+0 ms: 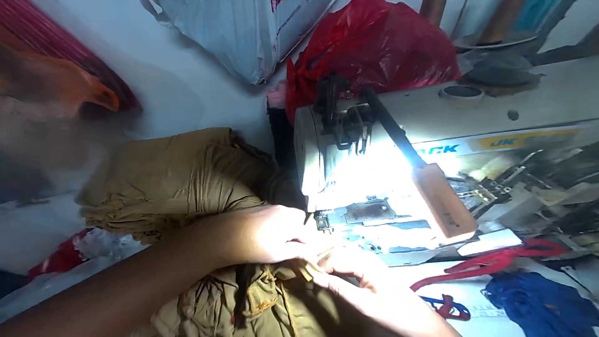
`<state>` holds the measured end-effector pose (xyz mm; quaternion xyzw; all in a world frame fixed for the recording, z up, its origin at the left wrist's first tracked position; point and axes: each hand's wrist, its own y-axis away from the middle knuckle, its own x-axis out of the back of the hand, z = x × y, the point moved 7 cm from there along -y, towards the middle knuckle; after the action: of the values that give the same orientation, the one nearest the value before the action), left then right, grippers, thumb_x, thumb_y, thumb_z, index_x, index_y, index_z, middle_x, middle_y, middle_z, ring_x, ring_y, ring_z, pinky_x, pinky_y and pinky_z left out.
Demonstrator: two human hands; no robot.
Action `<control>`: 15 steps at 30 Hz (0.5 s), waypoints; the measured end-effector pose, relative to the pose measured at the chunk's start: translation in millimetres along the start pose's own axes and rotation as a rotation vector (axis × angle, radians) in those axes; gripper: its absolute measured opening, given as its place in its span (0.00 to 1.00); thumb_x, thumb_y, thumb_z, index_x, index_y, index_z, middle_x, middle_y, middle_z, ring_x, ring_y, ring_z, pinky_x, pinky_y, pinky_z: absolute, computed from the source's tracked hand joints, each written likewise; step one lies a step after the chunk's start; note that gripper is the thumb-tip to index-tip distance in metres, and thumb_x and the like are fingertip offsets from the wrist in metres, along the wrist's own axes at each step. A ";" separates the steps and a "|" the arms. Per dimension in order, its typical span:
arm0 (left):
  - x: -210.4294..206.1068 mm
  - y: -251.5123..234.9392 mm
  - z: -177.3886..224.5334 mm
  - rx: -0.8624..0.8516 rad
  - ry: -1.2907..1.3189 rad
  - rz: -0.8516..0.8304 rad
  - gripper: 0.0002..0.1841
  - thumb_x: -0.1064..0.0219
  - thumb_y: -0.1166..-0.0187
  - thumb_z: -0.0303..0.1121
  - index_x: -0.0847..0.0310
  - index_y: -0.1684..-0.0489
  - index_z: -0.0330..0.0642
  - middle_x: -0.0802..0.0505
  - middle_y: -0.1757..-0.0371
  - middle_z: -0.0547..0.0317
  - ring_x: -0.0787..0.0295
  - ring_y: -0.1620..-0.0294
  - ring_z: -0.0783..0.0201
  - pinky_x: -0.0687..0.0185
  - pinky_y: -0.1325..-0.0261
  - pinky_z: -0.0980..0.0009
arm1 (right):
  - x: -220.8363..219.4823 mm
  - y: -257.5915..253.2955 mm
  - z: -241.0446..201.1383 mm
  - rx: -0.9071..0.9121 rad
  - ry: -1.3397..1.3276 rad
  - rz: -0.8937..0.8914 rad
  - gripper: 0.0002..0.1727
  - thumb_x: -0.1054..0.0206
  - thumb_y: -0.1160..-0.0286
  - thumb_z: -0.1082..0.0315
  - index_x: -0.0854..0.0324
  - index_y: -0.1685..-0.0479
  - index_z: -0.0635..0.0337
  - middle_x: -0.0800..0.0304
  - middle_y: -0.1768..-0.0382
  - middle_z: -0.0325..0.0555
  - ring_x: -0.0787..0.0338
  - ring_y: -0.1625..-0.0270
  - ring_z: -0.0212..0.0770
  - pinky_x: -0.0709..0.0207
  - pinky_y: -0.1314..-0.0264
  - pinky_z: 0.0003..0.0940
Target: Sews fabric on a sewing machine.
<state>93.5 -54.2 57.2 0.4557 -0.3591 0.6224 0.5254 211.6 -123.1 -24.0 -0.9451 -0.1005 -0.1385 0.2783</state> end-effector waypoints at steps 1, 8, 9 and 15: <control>-4.2 -0.9 -3.0 0.029 -0.041 -0.047 0.14 0.36 0.17 0.42 0.09 0.70 0.46 0.17 0.71 0.64 0.19 0.67 0.72 0.25 0.67 0.76 | 0.1 3.4 -1.4 0.009 0.000 0.018 0.13 0.34 0.17 0.62 0.09 0.64 0.60 0.06 0.57 0.39 0.10 0.45 0.25 0.17 0.39 0.22; -0.7 -1.6 -29.2 0.322 -0.240 -0.186 0.12 0.39 0.12 0.45 0.08 0.54 0.55 0.08 0.59 0.63 0.09 0.54 0.61 0.14 0.50 0.54 | 2.8 5.7 8.3 -0.074 -0.051 0.051 0.12 0.33 0.18 0.64 0.08 0.62 0.61 0.07 0.60 0.37 0.12 0.51 0.20 0.18 0.44 0.17; 2.6 -0.7 -27.4 0.349 -0.264 -0.187 0.13 0.39 0.12 0.45 0.08 0.52 0.56 0.07 0.58 0.62 0.09 0.53 0.61 0.14 0.49 0.54 | 2.8 4.0 12.3 -0.081 -0.066 0.051 0.12 0.33 0.18 0.64 0.08 0.62 0.61 0.07 0.60 0.37 0.12 0.51 0.20 0.18 0.43 0.17; 18.1 7.8 8.4 0.242 -0.264 -0.040 0.12 0.34 0.18 0.48 0.09 0.67 0.56 0.13 0.72 0.68 0.15 0.68 0.70 0.21 0.67 0.67 | 4.1 -1.6 24.5 -0.142 -0.086 0.051 0.12 0.33 0.18 0.60 0.09 0.61 0.58 0.08 0.61 0.34 0.13 0.60 0.18 0.19 0.56 0.14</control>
<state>86.9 -57.5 77.3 0.6006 -0.3383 0.5852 0.4271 220.1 -107.8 -41.6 -0.9698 -0.0783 -0.0974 0.2093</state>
